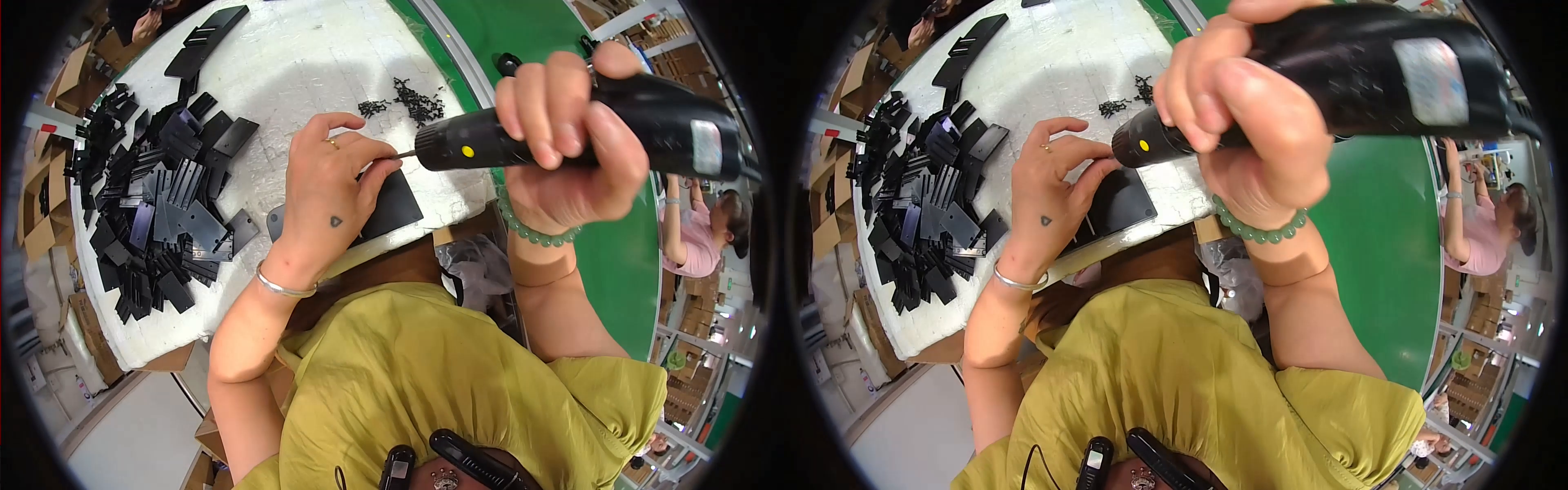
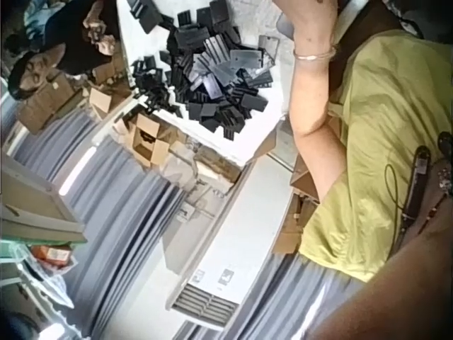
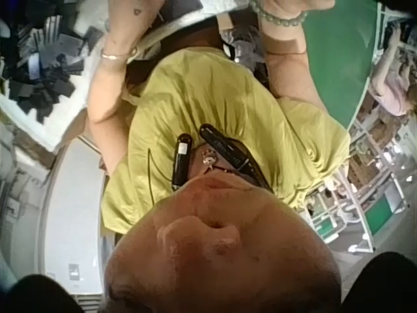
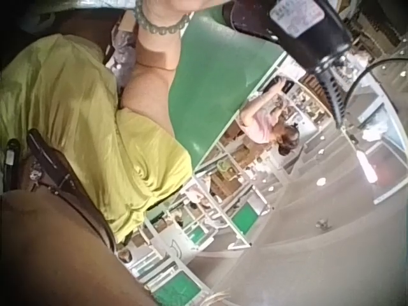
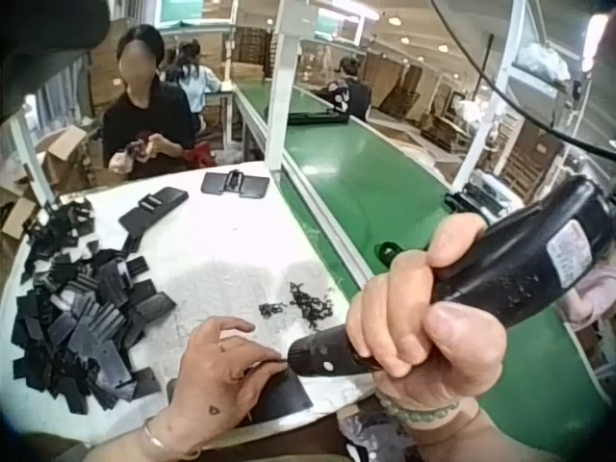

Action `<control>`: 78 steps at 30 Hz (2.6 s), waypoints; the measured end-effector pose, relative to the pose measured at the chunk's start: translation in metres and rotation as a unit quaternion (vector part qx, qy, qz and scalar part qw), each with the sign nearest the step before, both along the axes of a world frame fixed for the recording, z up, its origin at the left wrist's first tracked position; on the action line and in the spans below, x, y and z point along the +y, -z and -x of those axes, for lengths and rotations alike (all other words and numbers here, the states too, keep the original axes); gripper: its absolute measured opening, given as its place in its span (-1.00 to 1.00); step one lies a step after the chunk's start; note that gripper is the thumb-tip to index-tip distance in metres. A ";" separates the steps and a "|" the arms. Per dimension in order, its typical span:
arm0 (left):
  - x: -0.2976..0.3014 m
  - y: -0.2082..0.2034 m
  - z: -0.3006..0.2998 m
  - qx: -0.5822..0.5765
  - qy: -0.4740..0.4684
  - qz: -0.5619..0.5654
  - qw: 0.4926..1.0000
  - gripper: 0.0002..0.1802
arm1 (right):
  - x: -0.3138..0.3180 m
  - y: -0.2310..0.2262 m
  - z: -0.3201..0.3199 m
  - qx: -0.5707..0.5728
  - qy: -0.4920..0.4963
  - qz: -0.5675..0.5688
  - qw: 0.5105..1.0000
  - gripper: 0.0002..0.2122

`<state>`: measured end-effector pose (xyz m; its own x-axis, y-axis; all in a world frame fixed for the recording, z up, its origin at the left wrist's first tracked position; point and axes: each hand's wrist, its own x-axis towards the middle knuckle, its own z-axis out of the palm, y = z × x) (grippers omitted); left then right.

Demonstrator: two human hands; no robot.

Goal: Assembling black plastic components using an electric screwdriver at a factory workstation.

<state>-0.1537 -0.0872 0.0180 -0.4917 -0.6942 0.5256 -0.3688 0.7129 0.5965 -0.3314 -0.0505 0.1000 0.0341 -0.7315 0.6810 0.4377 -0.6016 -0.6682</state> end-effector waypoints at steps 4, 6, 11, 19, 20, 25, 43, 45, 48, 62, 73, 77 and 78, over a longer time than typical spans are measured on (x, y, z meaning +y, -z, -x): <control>0.010 -0.009 -0.005 0.062 -0.012 0.007 0.998 -0.86 | 0.012 -0.011 0.005 0.001 -0.037 0.010 0.999 -0.66; 0.012 -0.011 -0.009 0.064 -0.016 0.011 0.998 -0.85 | 0.011 -0.013 0.004 0.007 -0.053 0.012 0.999 -0.67; 0.013 -0.010 -0.016 0.070 -0.019 0.022 0.997 -0.85 | 0.008 -0.015 -0.006 0.036 -0.090 0.041 0.994 -0.68; 0.015 -0.006 -0.026 0.062 0.045 0.062 0.995 -0.87 | 0.011 -0.015 -0.022 0.129 -0.068 0.060 0.987 -0.70; 0.018 -0.004 -0.028 0.063 0.049 0.051 0.995 -0.86 | 0.013 -0.015 -0.023 0.126 -0.069 0.049 0.988 -0.69; 0.023 -0.018 -0.057 0.055 0.048 0.025 0.997 -0.70 | 0.008 -0.010 -0.038 0.077 -0.095 0.045 0.992 -0.68; 0.016 -0.026 -0.126 0.058 -0.167 -0.246 0.953 -0.82 | 0.005 -0.005 -0.017 0.049 -0.102 -0.028 0.993 -0.65; 0.022 -0.022 -0.098 0.138 -0.055 -0.291 0.945 -0.83 | 0.006 -0.003 -0.015 0.050 -0.109 -0.037 0.992 -0.65; 0.023 -0.018 -0.074 0.049 -0.020 -0.337 0.940 -0.83 | 0.010 0.001 -0.010 -0.004 -0.079 -0.049 0.996 -0.66; 0.018 -0.001 -0.059 -0.067 0.000 -0.204 0.977 -0.83 | 0.011 0.008 -0.001 -0.001 -0.091 -0.053 0.994 -0.65; 0.015 0.006 -0.065 -0.190 -0.003 -0.190 0.963 -0.38 | 0.010 0.009 -0.036 -0.006 -0.047 -0.036 0.998 -0.63; 0.007 -0.003 -0.063 -0.206 0.020 -0.265 0.942 -0.42 | -0.008 0.007 -0.040 0.084 -0.154 -0.018 0.984 -0.60; 0.009 -0.001 -0.062 -0.197 0.018 -0.260 0.945 -0.43 | -0.011 0.005 -0.045 0.094 -0.155 -0.016 0.983 -0.60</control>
